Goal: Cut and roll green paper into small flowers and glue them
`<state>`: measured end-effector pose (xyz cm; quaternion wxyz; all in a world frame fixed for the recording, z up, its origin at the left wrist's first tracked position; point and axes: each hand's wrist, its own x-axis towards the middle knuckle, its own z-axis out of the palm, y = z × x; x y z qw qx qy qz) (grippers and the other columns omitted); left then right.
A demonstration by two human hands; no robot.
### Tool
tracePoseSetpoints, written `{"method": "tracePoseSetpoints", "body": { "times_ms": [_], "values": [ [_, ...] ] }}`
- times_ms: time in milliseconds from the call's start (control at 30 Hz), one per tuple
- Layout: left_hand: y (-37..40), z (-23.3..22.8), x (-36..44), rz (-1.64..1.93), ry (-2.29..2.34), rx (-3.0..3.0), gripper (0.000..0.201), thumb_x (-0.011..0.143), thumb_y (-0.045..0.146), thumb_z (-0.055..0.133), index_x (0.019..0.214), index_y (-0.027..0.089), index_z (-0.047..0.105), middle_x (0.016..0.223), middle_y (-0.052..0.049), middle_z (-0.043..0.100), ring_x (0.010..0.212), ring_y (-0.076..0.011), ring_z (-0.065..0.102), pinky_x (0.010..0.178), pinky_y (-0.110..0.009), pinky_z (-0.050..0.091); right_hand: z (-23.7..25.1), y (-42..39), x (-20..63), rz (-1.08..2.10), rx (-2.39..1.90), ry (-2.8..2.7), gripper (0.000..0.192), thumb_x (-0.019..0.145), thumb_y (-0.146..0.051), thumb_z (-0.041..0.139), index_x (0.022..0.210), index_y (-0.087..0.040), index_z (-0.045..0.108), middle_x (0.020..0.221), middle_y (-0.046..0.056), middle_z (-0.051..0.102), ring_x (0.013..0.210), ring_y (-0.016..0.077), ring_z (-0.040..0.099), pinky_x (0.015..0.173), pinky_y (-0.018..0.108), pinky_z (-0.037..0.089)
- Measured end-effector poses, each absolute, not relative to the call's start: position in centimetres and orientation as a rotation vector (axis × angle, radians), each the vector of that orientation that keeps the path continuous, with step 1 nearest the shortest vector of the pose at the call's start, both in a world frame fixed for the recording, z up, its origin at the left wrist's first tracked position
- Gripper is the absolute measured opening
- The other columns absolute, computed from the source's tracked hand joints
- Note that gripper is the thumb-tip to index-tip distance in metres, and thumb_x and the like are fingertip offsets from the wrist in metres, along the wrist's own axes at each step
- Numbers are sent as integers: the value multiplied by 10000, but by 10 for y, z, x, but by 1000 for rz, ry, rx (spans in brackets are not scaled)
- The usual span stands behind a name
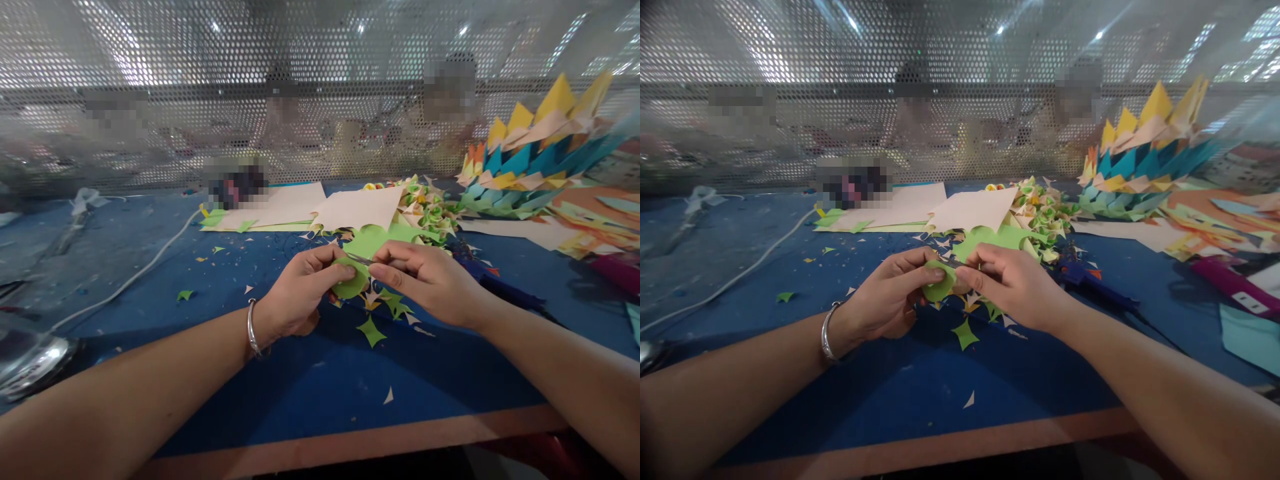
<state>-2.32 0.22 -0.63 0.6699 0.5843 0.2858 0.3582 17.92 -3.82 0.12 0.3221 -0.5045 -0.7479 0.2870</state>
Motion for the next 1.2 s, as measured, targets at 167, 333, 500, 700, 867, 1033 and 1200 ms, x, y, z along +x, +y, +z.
{"method": "tracePoseSetpoints", "body": {
  "times_ms": [167,333,500,700,867,1033,1200],
  "values": [
    [4,-7,-23,809,650,1284,138,781,230,682,687,173,598,596,56,560,528,-61,473,489,-204,329,1,-39,179,768,-1318,-1953,383,955,-547,527,819,-191,564,603,-48,435,504,86,353,473,261,255],
    [4,-7,-23,786,675,1277,132,761,237,682,686,173,594,602,57,555,516,-59,460,472,-204,309,1,-40,179,795,-1310,-1936,383,947,-557,543,837,-191,577,629,-30,507,524,92,392,483,255,274],
    [3,-6,-22,759,686,1275,104,757,244,687,725,168,624,637,47,562,540,-63,463,491,-207,320,0,-41,179,762,-1318,-1949,389,949,-568,543,835,-197,574,607,-35,519,503,90,383,476,259,256],
    [2,-8,-21,753,678,1273,121,769,255,694,726,172,616,635,44,544,542,-65,452,494,-208,311,0,-40,179,765,-1310,-1961,391,957,-565,533,839,-195,577,612,-40,493,505,87,380,479,256,262],
    [2,-8,-21,768,669,1250,155,761,258,713,696,174,601,623,47,539,538,-64,436,481,-204,292,-1,-40,179,723,-1335,-1981,415,958,-586,514,823,-198,569,598,-48,428,500,88,354,476,260,258],
    [3,-8,-21,756,655,1255,167,779,257,703,678,173,600,614,49,539,526,-60,434,470,-196,293,-1,-40,179,720,-1331,-1973,404,964,-571,510,840,-194,584,607,-49,412,496,86,345,466,262,254],
    [4,-6,-23,731,674,1324,157,794,285,696,711,177,617,630,38,556,533,-69,445,478,-201,309,2,-39,178,658,-1325,-1966,388,968,-543,513,807,-198,586,587,-52,390,479,85,334,451,267,231]
  ]
}}
